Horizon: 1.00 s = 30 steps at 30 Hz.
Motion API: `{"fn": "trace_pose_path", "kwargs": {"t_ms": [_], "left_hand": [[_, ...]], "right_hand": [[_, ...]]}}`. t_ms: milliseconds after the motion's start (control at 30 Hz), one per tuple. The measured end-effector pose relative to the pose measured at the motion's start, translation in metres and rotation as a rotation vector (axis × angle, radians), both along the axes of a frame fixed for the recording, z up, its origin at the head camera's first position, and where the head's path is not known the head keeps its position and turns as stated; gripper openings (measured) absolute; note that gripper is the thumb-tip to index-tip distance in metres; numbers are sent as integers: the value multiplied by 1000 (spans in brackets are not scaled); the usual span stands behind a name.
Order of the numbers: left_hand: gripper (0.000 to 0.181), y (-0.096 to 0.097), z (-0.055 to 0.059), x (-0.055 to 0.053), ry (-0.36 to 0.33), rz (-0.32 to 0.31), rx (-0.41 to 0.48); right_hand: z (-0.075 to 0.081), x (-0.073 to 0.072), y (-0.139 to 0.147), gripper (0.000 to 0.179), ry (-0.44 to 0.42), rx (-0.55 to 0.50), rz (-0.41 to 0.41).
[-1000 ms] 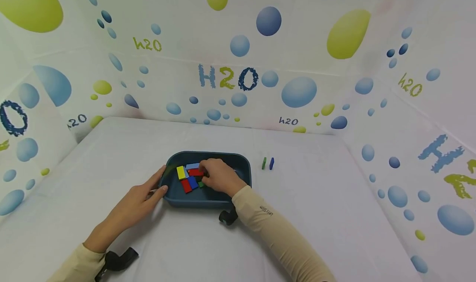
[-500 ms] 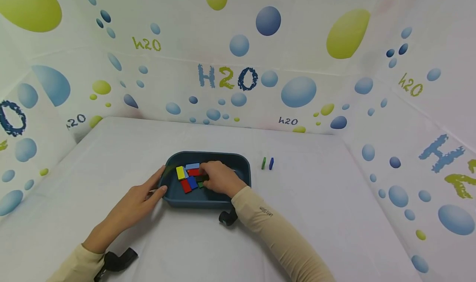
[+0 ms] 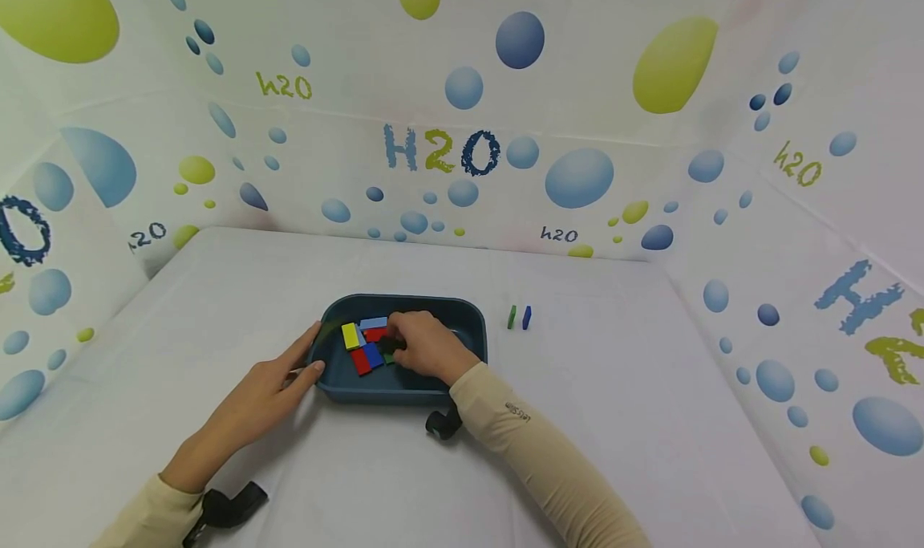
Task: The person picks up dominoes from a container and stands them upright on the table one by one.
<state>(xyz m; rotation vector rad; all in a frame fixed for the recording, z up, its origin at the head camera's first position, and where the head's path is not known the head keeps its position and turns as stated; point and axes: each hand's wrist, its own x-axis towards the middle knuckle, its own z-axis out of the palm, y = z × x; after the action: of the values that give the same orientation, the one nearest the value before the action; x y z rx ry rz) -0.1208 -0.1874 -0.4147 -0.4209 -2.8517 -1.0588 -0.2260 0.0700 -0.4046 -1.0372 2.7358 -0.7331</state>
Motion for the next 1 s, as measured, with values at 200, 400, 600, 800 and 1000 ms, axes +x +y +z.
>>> {"fn": "trace_pose_path", "kwargs": {"t_ms": [200, 400, 600, 800, 1000], "left_hand": [[67, 0, 1, 0, 1, -1, 5], [67, 0, 1, 1, 0, 1, 12], [67, 0, 0, 1, 4, 0, 12], [66, 0, 0, 1, 10, -4, 15], [66, 0, 1, 1, 4, 1, 9]], "right_hand": [[0, 2, 3, 38, 8, -63, -2], [1, 2, 3, 36, 18, -86, -11], [1, 5, 7, 30, 42, -139, -24], [4, 10, 15, 28, 76, -231, -29], [5, 14, 23, 27, 114, -280, -47]]}}
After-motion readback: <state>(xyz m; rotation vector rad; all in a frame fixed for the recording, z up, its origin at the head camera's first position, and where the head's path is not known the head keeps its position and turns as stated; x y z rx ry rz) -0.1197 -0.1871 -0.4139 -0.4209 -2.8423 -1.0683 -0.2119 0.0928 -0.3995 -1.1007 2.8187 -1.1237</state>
